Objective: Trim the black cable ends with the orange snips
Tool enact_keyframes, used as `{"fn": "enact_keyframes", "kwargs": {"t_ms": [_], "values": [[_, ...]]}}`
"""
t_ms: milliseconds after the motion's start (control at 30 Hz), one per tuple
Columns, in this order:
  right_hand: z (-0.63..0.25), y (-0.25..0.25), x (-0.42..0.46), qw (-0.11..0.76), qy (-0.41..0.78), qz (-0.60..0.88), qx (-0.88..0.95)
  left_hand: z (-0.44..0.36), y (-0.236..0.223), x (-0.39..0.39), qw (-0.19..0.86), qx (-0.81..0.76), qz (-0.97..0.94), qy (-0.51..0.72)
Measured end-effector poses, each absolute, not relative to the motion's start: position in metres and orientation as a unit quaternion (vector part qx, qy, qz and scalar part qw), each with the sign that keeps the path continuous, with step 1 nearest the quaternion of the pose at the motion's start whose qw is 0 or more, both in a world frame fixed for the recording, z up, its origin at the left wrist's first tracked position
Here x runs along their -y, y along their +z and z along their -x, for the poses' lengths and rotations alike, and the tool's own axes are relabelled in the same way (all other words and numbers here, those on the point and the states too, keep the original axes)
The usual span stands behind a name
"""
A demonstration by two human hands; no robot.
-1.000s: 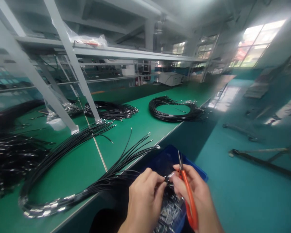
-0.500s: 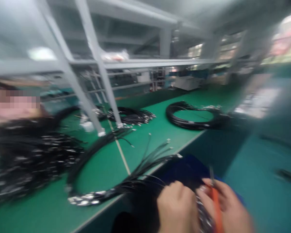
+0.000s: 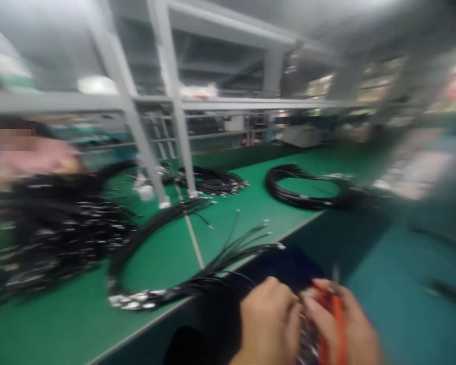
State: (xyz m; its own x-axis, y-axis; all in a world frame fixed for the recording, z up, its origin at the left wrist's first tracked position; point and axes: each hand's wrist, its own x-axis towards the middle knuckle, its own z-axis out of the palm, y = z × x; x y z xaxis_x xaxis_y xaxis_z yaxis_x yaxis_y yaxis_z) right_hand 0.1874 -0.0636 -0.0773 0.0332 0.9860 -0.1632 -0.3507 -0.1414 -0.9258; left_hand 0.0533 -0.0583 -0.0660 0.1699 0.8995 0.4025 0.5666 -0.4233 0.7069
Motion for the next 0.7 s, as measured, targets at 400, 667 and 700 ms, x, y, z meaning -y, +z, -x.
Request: {"fn": "enact_keyframes", "kwargs": {"t_ms": [400, 667, 700], "values": [[-0.156, -0.069, 0.069, 0.687, 0.404, 0.516, 0.314, -0.05, -0.054, 0.055, 0.213, -0.506, -0.741, 0.386], [-0.16, -0.074, 0.067, 0.643, 0.338, 0.581, 0.368, -0.053, -0.062, 0.059, 0.177, -0.517, -0.745, 0.383], [-0.16, -0.076, 0.067, 0.637, 0.319, 0.592, 0.376, -0.053, -0.062, 0.059, 0.173, -0.517, -0.746, 0.381]]}}
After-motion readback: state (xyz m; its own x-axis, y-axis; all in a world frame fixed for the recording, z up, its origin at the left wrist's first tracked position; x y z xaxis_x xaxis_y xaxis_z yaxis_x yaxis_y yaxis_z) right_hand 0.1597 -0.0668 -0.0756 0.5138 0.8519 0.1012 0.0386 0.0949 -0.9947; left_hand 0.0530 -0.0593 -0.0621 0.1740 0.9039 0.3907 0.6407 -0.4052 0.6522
